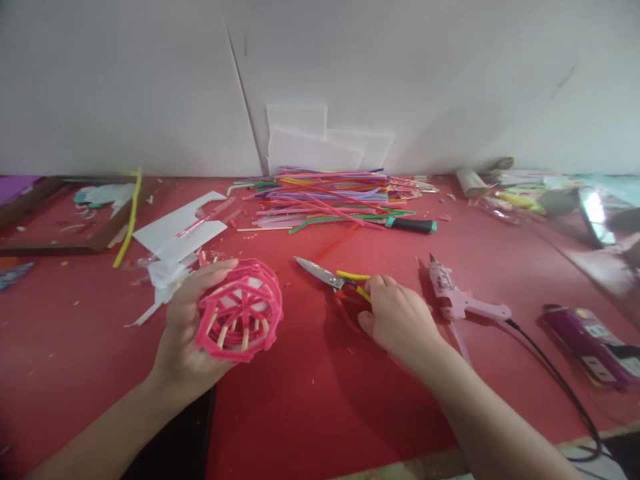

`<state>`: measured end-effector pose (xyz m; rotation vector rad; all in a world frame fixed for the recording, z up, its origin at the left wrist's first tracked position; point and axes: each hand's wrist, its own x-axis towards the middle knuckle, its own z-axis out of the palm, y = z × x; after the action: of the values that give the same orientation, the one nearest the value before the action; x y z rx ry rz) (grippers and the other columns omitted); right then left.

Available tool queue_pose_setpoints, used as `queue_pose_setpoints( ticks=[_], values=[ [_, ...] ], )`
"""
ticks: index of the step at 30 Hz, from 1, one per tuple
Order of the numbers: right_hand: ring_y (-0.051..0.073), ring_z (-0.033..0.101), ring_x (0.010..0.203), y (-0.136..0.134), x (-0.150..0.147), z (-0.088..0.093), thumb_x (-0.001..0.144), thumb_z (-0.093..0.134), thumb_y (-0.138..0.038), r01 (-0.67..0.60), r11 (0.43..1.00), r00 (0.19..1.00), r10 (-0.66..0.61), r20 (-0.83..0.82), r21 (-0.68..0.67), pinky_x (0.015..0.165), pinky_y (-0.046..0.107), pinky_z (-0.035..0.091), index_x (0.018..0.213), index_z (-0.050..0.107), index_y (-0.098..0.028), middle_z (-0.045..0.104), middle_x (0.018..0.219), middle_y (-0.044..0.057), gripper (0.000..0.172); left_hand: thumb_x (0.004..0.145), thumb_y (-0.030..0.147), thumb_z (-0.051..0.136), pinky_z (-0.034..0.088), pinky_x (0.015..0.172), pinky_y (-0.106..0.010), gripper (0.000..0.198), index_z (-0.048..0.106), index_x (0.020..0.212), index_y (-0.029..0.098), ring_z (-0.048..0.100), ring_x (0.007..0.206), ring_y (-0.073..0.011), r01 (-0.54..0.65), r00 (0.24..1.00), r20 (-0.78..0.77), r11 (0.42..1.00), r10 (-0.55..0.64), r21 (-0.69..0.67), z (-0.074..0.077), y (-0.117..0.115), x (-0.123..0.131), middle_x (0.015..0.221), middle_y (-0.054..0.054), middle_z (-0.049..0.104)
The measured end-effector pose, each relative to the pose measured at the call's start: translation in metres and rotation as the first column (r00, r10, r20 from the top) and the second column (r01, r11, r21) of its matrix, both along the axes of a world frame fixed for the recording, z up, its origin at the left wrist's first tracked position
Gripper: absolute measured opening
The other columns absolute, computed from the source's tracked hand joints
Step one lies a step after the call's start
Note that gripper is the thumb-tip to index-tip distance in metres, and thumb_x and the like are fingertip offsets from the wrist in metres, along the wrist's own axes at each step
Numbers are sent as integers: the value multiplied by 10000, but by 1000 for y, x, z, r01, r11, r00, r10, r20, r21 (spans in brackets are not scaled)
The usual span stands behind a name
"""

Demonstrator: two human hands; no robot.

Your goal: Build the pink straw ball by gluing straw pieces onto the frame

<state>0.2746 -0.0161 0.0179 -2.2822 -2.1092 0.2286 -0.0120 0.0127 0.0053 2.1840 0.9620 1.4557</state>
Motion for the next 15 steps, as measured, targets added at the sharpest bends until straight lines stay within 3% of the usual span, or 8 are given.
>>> queue_pose_setpoints(
  ticks=[4,7,9,12,15],
  values=[
    [161,488,600,2,2,6,727,643,-269,58,983,975,-18,-220,177,557,280,302,742,467,-227,534,654,-12,181,690,339,882,443,1100,-549,727,516,1319,336,532,1261,-321,-133,991,-9,986,135,96,9,5,-6,1362,-74,522],
    [127,408,566,-3,1,12,779,661,-398,22,977,850,94,-518,213,532,262,327,750,474,-227,451,623,-45,255,702,322,873,429,1125,-532,684,530,1294,332,531,1275,-307,-169,985,-15,974,173,148,10,10,-11,1380,-57,523],
    [121,397,573,-8,-1,15,806,649,-507,-62,981,753,167,-636,185,521,257,334,777,506,-217,453,644,-41,324,719,337,855,417,1141,-545,679,515,1307,323,513,1308,-319,-143,990,4,985,143,96,10,12,-13,1400,-66,515],
    [114,370,563,-11,-5,14,815,601,-642,-189,971,688,235,-687,143,499,255,313,723,506,-205,447,639,-31,457,732,313,838,464,1109,-534,707,474,1337,283,527,1314,-331,-119,992,26,993,120,-6,10,13,-12,1386,-100,528],
    [104,331,553,-9,-5,10,795,620,-689,-216,967,710,253,-658,138,479,246,280,656,483,-199,402,609,-38,528,751,243,814,546,1031,-459,629,493,1291,266,618,1216,-293,-121,991,-57,992,119,-45,13,12,-11,1314,-89,578]
  ],
)
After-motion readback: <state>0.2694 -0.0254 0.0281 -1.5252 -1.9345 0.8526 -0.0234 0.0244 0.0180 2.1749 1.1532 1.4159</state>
